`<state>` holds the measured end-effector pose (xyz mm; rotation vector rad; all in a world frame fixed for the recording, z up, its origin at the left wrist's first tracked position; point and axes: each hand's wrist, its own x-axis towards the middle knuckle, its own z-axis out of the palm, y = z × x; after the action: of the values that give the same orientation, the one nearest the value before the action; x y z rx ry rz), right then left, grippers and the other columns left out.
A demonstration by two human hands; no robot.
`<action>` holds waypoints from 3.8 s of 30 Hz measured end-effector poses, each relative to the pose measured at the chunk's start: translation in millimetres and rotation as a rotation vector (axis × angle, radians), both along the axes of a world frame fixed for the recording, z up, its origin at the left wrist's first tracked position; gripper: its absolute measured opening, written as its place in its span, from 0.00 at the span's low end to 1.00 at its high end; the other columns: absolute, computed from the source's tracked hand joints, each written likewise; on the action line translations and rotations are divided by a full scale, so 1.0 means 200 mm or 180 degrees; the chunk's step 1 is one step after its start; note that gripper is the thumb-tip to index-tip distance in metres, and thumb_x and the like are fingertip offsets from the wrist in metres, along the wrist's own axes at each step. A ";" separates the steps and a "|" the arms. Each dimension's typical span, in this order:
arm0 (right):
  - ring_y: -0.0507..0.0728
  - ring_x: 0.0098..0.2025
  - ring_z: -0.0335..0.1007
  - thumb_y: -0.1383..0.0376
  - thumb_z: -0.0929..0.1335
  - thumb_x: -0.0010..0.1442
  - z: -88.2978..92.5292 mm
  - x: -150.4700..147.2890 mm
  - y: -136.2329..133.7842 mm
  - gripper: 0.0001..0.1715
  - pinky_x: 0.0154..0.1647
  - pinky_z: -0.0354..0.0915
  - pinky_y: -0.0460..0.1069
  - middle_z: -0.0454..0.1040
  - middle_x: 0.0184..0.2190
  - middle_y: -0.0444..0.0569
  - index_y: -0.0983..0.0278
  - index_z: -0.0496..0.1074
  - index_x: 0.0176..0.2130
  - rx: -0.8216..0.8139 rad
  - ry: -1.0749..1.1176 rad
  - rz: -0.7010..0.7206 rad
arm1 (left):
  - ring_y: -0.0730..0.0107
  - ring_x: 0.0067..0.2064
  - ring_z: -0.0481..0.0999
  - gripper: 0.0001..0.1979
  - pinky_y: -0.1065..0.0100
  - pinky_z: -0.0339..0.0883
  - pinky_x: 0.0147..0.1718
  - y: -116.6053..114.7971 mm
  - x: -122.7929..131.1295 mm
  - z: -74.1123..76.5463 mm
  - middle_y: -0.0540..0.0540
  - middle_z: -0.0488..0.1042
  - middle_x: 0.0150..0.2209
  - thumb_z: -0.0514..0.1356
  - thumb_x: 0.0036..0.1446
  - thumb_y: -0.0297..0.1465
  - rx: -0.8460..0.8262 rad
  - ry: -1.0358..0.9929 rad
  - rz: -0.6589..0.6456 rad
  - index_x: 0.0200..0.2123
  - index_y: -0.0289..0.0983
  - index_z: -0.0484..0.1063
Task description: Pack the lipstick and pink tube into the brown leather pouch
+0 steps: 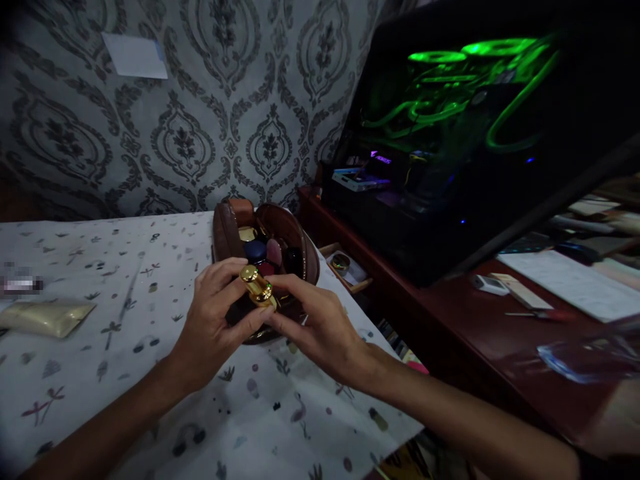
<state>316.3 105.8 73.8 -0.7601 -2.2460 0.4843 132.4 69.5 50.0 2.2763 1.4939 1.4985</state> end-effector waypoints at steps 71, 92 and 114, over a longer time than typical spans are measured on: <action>0.52 0.24 0.67 0.72 0.69 0.58 0.29 -0.04 0.33 0.06 0.22 0.42 0.47 0.75 0.25 0.45 0.63 0.75 0.33 0.0910 -0.3716 -0.0066 | 0.44 0.65 0.59 0.09 0.34 0.54 0.61 0.01 -0.04 -0.02 0.40 0.69 0.55 0.60 0.63 0.31 0.0288 0.1742 -0.0196 0.46 0.43 0.76; 0.54 0.25 0.71 0.74 0.67 0.59 0.32 -0.12 0.29 0.10 0.23 0.43 0.48 0.76 0.23 0.50 0.66 0.74 0.28 0.1076 -0.4264 0.0116 | 0.44 0.66 0.58 0.11 0.35 0.53 0.62 0.01 -0.05 -0.02 0.41 0.69 0.56 0.61 0.62 0.31 0.0266 0.1808 -0.0198 0.47 0.43 0.76; 0.53 0.24 0.68 0.77 0.69 0.56 0.34 -0.16 0.24 0.09 0.22 0.39 0.49 0.77 0.30 0.51 0.65 0.75 0.28 0.1225 -0.4519 -0.0037 | 0.43 0.68 0.57 0.12 0.35 0.53 0.62 0.01 -0.07 -0.02 0.39 0.68 0.58 0.60 0.62 0.32 0.0228 0.1791 -0.0328 0.49 0.40 0.75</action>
<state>283.3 153.3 141.4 -1.0596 -3.3982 -0.7734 118.2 72.1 45.5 2.9297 1.3997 0.9363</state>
